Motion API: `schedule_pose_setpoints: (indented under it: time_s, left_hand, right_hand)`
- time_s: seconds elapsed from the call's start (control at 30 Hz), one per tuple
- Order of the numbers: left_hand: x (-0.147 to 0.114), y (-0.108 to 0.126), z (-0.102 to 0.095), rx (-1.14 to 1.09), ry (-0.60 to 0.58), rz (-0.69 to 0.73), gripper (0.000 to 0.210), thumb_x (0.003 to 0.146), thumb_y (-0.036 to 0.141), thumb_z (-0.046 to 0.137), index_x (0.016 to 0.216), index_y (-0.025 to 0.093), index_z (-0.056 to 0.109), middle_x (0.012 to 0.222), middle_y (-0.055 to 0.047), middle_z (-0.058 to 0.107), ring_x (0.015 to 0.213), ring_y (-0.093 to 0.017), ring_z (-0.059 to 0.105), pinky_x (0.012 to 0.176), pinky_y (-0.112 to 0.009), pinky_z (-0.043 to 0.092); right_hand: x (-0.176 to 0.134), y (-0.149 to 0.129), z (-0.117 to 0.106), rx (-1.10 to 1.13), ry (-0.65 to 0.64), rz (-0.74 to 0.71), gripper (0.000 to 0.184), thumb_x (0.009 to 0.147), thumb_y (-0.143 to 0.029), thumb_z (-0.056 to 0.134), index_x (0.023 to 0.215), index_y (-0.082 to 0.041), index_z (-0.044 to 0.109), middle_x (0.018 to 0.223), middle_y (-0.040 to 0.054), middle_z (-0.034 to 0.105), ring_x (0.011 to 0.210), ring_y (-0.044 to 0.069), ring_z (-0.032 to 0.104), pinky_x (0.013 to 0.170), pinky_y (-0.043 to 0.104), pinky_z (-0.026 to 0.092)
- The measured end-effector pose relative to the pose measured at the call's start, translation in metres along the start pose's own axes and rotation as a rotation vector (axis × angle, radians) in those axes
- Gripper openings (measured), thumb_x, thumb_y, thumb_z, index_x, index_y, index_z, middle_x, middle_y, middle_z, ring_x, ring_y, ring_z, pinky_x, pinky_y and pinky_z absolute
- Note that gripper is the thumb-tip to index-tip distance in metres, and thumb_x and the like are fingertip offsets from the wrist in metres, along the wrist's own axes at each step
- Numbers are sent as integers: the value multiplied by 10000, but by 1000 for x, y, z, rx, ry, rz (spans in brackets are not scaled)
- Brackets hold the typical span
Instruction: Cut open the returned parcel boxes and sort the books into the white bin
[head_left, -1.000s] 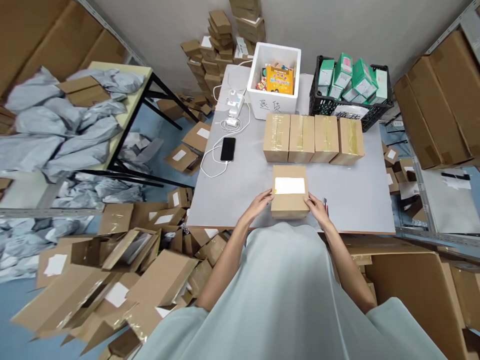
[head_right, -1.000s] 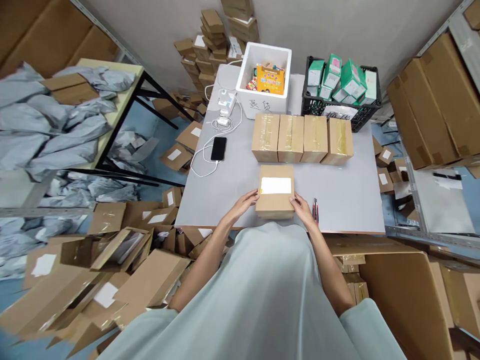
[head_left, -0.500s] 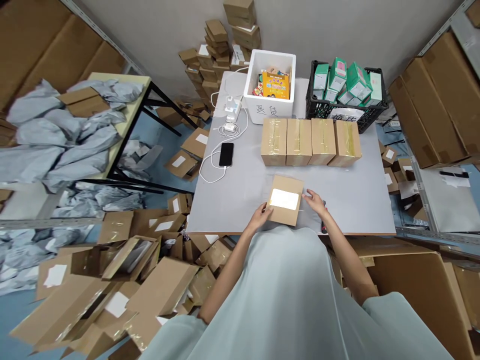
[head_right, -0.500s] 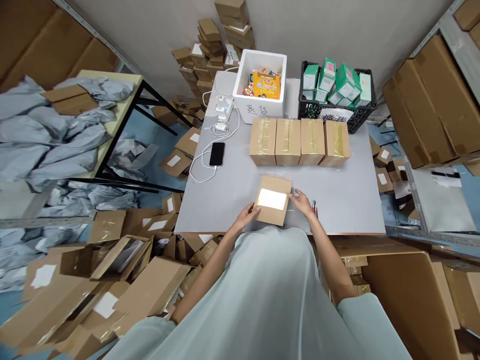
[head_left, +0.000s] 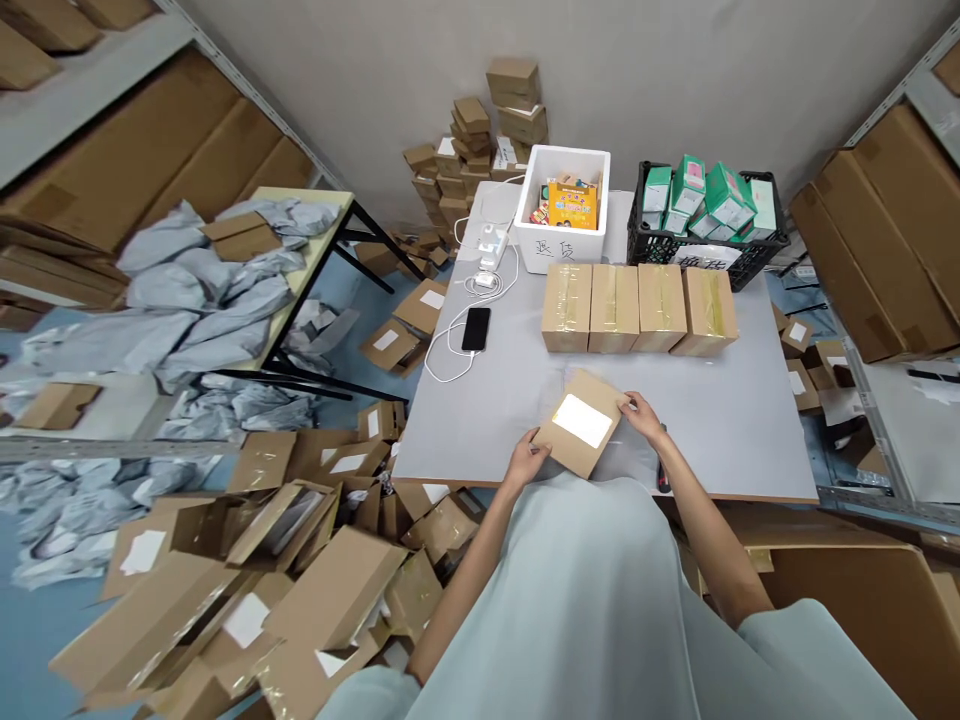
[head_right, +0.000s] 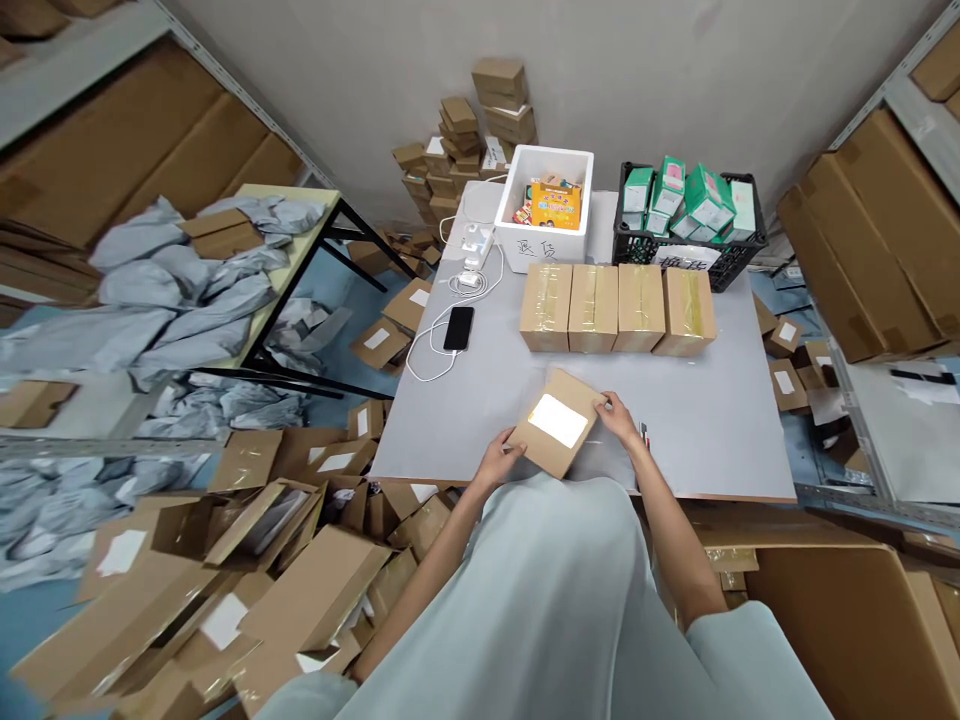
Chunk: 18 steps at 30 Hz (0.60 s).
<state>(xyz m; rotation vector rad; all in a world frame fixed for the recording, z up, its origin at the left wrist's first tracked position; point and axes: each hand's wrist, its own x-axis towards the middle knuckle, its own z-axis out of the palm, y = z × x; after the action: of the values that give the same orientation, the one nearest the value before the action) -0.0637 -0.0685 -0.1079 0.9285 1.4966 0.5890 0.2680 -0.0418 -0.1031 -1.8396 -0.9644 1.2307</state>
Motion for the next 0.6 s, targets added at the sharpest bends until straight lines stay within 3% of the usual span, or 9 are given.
schedule_pose_setpoints:
  time_s: [0.1, 0.2, 0.3, 0.4, 0.6]
  left_hand:
    - [14, 8, 3, -25, 63, 30, 911, 843, 326, 841, 1660, 167, 470, 1651, -245, 572, 1298, -324, 749, 1163, -519, 590]
    - [26, 17, 7, -39, 76, 95, 918, 896, 260, 753, 1727, 196, 368, 1774, -218, 431, 1515, -304, 609, 1263, -463, 514]
    - [33, 21, 12, -15, 62, 129, 885, 890, 234, 742, 1710, 199, 410, 1741, -195, 487, 1586, -314, 529, 1327, -477, 439]
    - [32, 17, 16, 19, 31, 121, 828, 887, 270, 757, 1658, 161, 476, 1652, -212, 584, 1521, -342, 590, 1315, -512, 446]
    - [27, 11, 6, 43, -36, 101, 708, 921, 326, 745, 1586, 180, 554, 1635, -199, 622, 1480, -336, 626, 1295, -533, 462]
  right_hand:
    - [-29, 12, -9, -16, 3, 43, 425, 810, -592, 765, 1079, -267, 721, 1153, 74, 834, 1059, 278, 775, 1088, 511, 586]
    - [-56, 25, -17, -8, -32, 95, 385, 831, -638, 746, 944, -270, 740, 1009, 52, 839, 985, 281, 789, 1012, 496, 622]
    - [-72, 36, -22, 17, -74, 143, 403, 854, -648, 724, 819, -248, 756, 924, 64, 833, 955, 284, 793, 976, 475, 633]
    - [-73, 44, -21, 44, -73, 175, 410, 857, -638, 743, 793, -234, 767, 860, 53, 821, 926, 269, 777, 977, 455, 625]
    - [-61, 49, -4, 113, -10, 114, 465, 904, -688, 696, 976, -245, 818, 1022, 60, 851, 1057, 256, 762, 1046, 436, 595]
